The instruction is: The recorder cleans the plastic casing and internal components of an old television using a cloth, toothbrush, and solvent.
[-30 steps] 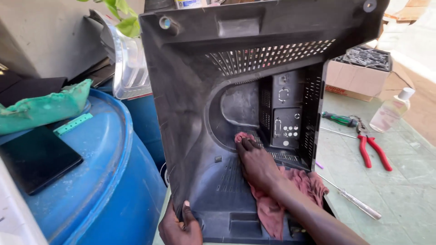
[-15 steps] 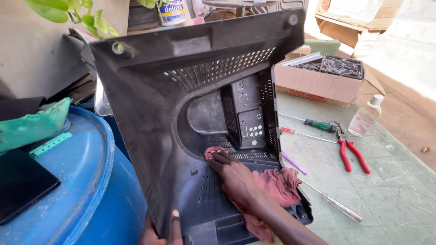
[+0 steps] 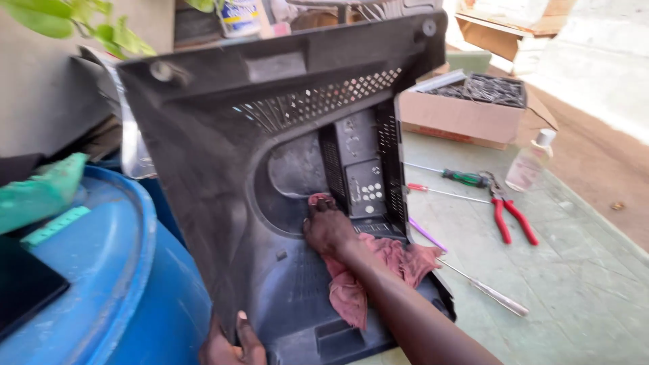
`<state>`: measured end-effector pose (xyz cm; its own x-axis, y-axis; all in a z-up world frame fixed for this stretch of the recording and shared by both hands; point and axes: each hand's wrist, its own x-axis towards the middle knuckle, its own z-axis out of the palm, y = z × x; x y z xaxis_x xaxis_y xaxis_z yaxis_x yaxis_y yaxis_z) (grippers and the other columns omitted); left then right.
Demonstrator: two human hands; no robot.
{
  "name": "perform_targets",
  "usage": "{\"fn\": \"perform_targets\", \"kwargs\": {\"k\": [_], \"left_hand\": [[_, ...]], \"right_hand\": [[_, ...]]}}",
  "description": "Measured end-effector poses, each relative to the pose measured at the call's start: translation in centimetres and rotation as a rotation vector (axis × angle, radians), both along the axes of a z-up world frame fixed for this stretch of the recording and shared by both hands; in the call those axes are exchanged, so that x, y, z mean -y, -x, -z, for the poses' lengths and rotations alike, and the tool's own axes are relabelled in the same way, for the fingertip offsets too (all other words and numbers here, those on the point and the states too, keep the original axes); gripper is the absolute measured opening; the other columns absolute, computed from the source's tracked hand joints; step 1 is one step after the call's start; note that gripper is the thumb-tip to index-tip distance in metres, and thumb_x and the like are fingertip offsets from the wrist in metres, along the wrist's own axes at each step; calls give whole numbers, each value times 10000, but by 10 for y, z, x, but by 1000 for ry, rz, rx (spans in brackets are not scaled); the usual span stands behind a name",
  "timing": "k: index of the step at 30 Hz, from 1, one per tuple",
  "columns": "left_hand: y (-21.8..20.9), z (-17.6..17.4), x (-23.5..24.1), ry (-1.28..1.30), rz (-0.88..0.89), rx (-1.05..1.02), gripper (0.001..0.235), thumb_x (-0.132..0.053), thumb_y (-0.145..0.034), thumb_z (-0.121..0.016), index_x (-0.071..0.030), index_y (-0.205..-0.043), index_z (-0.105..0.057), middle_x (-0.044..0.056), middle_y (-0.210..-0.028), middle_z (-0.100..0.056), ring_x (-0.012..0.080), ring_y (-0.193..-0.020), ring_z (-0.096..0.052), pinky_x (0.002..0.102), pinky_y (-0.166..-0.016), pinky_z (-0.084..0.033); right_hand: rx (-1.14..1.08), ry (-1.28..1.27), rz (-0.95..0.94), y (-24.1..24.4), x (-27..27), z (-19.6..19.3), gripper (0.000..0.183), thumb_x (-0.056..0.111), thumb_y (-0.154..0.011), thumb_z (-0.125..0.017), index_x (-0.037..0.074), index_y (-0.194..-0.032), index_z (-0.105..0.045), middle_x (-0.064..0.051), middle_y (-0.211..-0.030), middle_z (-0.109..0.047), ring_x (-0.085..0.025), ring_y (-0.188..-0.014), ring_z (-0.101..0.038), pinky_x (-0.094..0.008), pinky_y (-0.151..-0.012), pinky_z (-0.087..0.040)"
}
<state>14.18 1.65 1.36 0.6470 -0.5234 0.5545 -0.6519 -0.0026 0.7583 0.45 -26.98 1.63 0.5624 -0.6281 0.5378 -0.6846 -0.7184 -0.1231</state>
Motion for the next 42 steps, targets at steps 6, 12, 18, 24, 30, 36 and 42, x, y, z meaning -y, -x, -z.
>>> {"fn": "perform_targets", "kwargs": {"k": [6,12,18,24,30,36,42], "left_hand": [[20,-28,-11,76,-85,104,430,-22,-837,-633,118,-1244,-656,312,-1147,-709,414,-1068,-715,449,-929,-562],[36,-53,-23,82,-53,23,417,-2,-861,-606,119,-1257,-648,308,-1070,-718,427,-1002,-726,465,-855,-560],[37,-67,-26,-51,-18,-80,414,20,-874,-570,96,-1274,-642,289,-1022,-740,403,-950,-751,467,-849,-562],[32,-47,-16,64,-7,53,418,18,-877,-585,123,-1279,-624,313,-1113,-711,426,-1044,-722,464,-895,-561],[39,-60,-26,60,-40,58,392,7,-876,-601,108,-1252,-643,308,-1088,-715,442,-1034,-712,471,-880,-544],[39,-54,-23,56,-19,23,323,-6,-901,-610,107,-1200,-654,300,-1071,-719,441,-1025,-716,472,-899,-535],[39,-60,-22,36,-24,27,386,-7,-892,-611,148,-1246,-619,337,-1162,-686,461,-1119,-679,488,-964,-511]], "right_hand": [[-80,-382,36,33,-78,-90,433,268,-994,-424,-14,-1264,-612,-284,-1269,-649,-391,-1258,-582,-453,-1123,-414],[-279,-204,-68,94,-62,-59,280,60,-840,-596,5,-1110,-646,-197,-985,-748,-367,-982,-716,-467,-919,-545],[-457,-340,161,88,-118,-114,195,80,-906,-623,36,-1077,-705,-192,-1049,-729,-330,-1011,-714,-423,-887,-579],[-299,18,92,92,-100,-56,393,-7,-781,-581,-55,-1161,-669,-259,-1177,-693,-322,-1112,-693,-367,-1010,-527],[-119,-442,20,95,-211,-136,555,-6,-889,-467,30,-1439,-528,-242,-1381,-632,-347,-1277,-622,-406,-1073,-477],[-9,-273,-346,110,-197,-95,703,-119,-670,-575,-34,-1367,-590,-227,-1446,-556,-337,-1357,-524,-395,-1123,-415],[-45,-367,-439,115,-196,-96,619,-105,-715,-620,26,-1320,-652,-172,-1433,-610,-297,-1325,-587,-377,-1118,-451]]}}
